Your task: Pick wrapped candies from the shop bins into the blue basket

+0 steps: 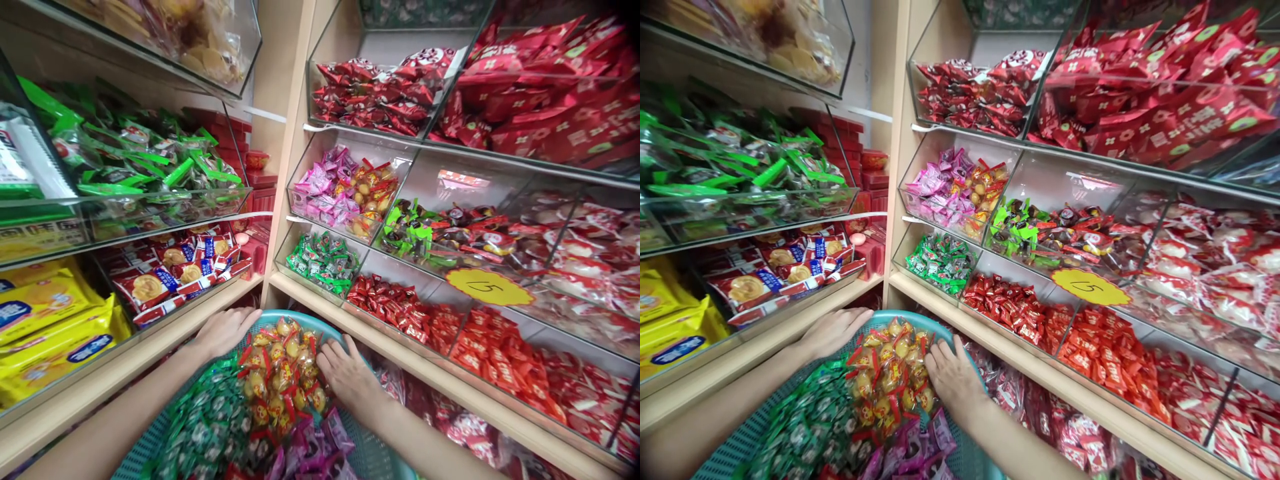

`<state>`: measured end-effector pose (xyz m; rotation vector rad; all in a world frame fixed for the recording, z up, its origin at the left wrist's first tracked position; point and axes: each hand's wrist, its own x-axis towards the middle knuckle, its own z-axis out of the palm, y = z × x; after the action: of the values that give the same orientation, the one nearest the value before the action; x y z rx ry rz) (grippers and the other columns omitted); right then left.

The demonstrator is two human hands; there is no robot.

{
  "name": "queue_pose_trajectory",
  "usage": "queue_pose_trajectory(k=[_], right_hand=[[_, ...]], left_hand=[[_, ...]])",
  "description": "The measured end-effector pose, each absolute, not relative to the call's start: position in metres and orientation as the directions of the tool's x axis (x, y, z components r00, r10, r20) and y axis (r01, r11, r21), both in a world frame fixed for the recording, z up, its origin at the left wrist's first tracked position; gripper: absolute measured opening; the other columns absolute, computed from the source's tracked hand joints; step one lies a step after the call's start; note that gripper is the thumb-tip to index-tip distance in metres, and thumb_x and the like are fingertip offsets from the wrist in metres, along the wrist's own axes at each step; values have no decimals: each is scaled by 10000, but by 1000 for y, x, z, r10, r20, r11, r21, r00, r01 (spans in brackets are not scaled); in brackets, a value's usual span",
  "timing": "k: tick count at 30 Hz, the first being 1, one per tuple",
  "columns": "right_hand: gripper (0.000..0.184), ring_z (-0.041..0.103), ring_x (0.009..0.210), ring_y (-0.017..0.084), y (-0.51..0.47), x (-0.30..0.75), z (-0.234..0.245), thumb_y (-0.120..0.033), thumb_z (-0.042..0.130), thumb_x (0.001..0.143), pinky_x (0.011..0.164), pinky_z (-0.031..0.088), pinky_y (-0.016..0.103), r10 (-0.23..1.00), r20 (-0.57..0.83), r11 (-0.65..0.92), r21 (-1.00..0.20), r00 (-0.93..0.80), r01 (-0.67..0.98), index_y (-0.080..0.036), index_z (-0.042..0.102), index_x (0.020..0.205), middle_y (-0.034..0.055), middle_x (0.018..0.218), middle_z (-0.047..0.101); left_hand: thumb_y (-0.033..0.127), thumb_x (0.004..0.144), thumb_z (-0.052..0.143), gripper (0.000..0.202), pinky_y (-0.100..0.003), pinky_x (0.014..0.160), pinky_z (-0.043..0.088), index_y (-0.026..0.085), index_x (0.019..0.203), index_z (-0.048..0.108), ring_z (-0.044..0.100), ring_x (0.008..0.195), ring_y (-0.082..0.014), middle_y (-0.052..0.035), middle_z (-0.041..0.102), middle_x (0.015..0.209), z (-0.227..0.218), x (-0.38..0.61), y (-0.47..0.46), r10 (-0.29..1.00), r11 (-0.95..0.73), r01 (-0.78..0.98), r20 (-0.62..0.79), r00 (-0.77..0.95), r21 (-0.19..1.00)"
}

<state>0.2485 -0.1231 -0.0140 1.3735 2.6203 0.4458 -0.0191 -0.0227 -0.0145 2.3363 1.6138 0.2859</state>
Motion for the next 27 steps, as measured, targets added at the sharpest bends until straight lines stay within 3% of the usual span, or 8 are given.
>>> queue_pose_trajectory(k=[9,27], right_hand=[[521,444,1148,273,-121,249,2,-232,719,669,1067,256,528,851,-54,524,142,-522,840,-141,498,1131,118,1168,534],[666,449,1148,284,-95,250,-26,-314,770,591,1078,244,527,825,-95,564,82,-556,822,-113,512,1171,133,1159,543]], left_hand=[[632,839,231,564,-326,851,440,269,1075,593,632,967,-235,-56,701,985,-22,-23,-16,934,-342,888,5,358,306],[568,861,203,543,-349,813,468,242,1046,595,643,954,-261,-86,700,932,-23,-22,-15,943,-326,929,-5,332,177]])
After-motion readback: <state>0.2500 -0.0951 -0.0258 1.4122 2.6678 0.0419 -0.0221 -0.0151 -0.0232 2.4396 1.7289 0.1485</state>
